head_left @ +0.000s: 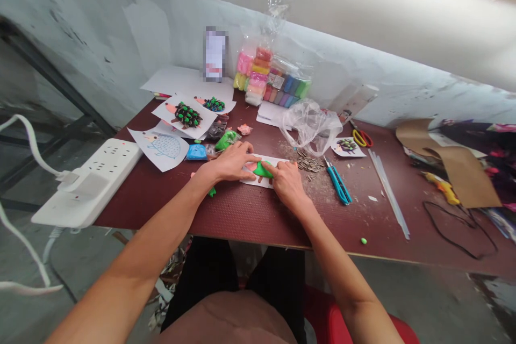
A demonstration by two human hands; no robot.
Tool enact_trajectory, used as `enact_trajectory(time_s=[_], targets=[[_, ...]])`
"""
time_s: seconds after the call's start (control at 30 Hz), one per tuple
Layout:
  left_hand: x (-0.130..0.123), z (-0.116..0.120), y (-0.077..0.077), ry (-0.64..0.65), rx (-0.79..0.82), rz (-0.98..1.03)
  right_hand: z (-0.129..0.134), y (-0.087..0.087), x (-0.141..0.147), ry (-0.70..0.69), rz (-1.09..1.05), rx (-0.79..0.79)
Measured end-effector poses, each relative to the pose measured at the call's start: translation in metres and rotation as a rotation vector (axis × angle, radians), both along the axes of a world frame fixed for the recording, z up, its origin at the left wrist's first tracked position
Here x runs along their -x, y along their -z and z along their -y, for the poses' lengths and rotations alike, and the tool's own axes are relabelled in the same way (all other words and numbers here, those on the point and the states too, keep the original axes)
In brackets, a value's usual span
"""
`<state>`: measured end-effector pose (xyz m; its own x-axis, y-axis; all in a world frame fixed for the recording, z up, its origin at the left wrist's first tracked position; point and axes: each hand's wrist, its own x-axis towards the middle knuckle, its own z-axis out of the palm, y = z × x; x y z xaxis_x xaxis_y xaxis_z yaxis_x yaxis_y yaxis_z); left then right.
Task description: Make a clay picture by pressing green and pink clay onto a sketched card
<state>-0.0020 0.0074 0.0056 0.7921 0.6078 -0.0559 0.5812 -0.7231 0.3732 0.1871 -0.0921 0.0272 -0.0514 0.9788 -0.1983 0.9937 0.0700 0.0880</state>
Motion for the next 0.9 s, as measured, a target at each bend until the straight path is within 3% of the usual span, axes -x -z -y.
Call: enact_trajectory(time_s=[0.67, 0.9], targets=[[-0.001, 0.003, -0.006, -0.009, 0.045, -0.014, 0.008, 0.006, -0.014, 0.03, 0.001, -0.105], [0.0, 0.002, -0.006, -0.004, 0.041, -0.035, 0.016, 0.013, -0.016, -0.03, 0.005, -0.129]])
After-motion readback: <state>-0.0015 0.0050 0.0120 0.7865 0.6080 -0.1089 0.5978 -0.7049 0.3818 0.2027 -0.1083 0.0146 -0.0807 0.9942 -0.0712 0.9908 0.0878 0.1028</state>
